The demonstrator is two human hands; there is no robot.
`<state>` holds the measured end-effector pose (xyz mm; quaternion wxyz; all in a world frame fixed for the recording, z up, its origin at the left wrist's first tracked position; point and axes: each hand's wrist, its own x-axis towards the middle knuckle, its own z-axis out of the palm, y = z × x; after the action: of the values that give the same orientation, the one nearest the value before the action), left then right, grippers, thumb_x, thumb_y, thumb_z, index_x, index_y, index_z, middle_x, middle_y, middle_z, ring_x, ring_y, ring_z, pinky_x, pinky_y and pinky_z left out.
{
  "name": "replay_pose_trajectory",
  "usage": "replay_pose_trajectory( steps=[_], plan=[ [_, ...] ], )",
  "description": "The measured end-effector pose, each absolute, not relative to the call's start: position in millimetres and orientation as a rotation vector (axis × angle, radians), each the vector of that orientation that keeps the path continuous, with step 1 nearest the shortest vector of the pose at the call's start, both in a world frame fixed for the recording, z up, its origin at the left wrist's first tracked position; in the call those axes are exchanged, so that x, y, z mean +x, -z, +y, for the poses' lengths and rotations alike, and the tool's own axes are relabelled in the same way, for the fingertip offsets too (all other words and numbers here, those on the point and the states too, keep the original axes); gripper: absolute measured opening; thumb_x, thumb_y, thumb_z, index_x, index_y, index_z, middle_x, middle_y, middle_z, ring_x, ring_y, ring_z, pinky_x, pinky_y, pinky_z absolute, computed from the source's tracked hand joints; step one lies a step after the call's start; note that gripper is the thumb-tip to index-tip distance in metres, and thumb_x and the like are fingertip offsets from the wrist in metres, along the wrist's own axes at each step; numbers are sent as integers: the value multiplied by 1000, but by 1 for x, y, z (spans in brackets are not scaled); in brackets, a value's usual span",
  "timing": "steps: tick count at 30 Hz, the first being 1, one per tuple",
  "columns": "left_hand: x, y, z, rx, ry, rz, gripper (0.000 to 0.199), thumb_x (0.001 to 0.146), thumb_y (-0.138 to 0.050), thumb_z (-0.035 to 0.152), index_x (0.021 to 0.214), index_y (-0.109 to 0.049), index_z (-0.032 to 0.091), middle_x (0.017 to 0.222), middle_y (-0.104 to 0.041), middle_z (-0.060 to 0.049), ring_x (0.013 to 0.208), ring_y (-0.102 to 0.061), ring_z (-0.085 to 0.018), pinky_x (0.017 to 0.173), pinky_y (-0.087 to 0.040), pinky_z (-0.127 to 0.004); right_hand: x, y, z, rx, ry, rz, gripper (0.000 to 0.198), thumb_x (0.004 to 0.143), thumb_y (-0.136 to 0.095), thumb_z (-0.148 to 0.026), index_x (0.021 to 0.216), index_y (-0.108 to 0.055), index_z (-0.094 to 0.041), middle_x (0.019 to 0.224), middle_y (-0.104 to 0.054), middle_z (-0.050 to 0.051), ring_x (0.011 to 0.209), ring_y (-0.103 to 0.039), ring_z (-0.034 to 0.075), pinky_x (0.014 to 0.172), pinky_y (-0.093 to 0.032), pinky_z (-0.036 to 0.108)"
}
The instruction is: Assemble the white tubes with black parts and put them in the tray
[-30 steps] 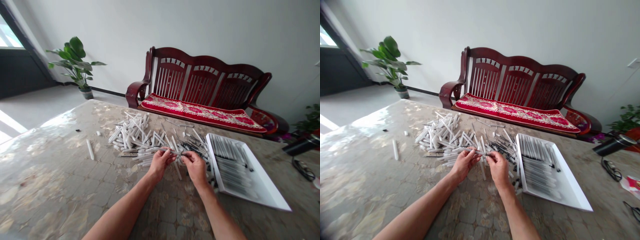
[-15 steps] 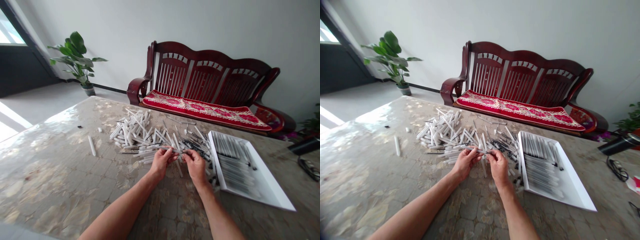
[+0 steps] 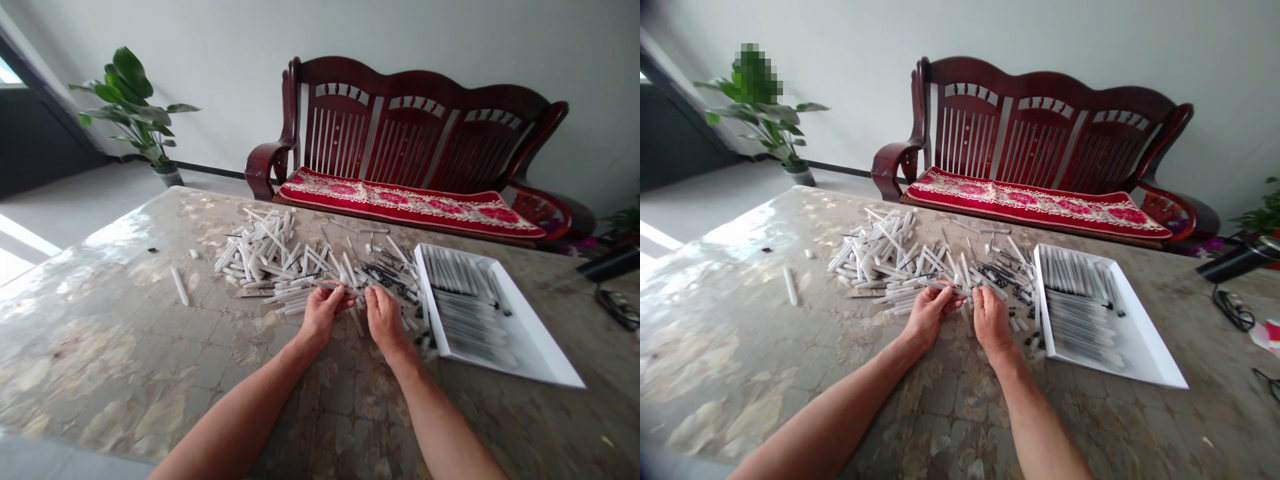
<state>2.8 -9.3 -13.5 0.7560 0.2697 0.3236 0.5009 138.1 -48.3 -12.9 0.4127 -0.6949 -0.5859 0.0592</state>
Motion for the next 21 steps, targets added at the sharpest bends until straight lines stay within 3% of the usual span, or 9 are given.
replay_pose_trajectory(
  steps=[3, 7, 10, 15, 19, 21],
  plan=[
    [3, 13, -9, 563, -1094, 720, 40, 60, -87, 38, 83, -64, 16, 70, -72, -1, 67, -71, -16, 67, -58, -27, 140, 9, -50, -1713, -269, -1490, 40, 98, -33, -43, 73, -57, -23, 62, -61, 2, 59, -56, 18, 57, -40, 28],
    [2, 12, -9, 556, -1071, 699, 38, 61, -87, 37, 83, -64, 16, 72, -72, -1, 69, -71, -15, 69, -57, -26, 142, 6, -53, -1572, -320, -1538, 31, 97, -40, -43, 94, -61, -21, 83, -67, 4, 76, -62, 19, 68, -46, 27],
    [3, 11, -10, 583, -1043, 688, 39, 61, -87, 37, 83, -64, 15, 71, -73, -2, 66, -70, -15, 68, -57, -26, 142, 6, -53, -1614, -287, -1546, 30, 96, -43, -42, 82, -60, -21, 76, -66, 3, 72, -61, 18, 65, -44, 27],
    [2, 12, -10, 594, -1054, 724, 39, 61, -86, 39, 83, -63, 16, 71, -74, -2, 65, -70, -15, 67, -57, -26, 142, 7, -52, -1714, -340, -1557, 47, 99, -32, -47, 65, -54, -23, 56, -59, 1, 53, -55, 17, 52, -37, 27],
    [0, 11, -8, 564, -1084, 730, 38, 60, -87, 37, 82, -63, 17, 71, -73, -1, 68, -72, -16, 68, -57, -26, 143, 6, -53, -1585, -388, -1545, 34, 97, -38, -45, 89, -62, -22, 80, -68, 4, 71, -63, 18, 62, -45, 27],
    [0, 10, -7, 575, -1082, 732, 40, 59, -87, 38, 82, -63, 17, 71, -73, -1, 69, -72, -17, 68, -58, -28, 143, 7, -54, -1578, -347, -1535, 28, 95, -44, -44, 90, -61, -22, 82, -68, 4, 73, -62, 19, 65, -45, 27]
  ],
)
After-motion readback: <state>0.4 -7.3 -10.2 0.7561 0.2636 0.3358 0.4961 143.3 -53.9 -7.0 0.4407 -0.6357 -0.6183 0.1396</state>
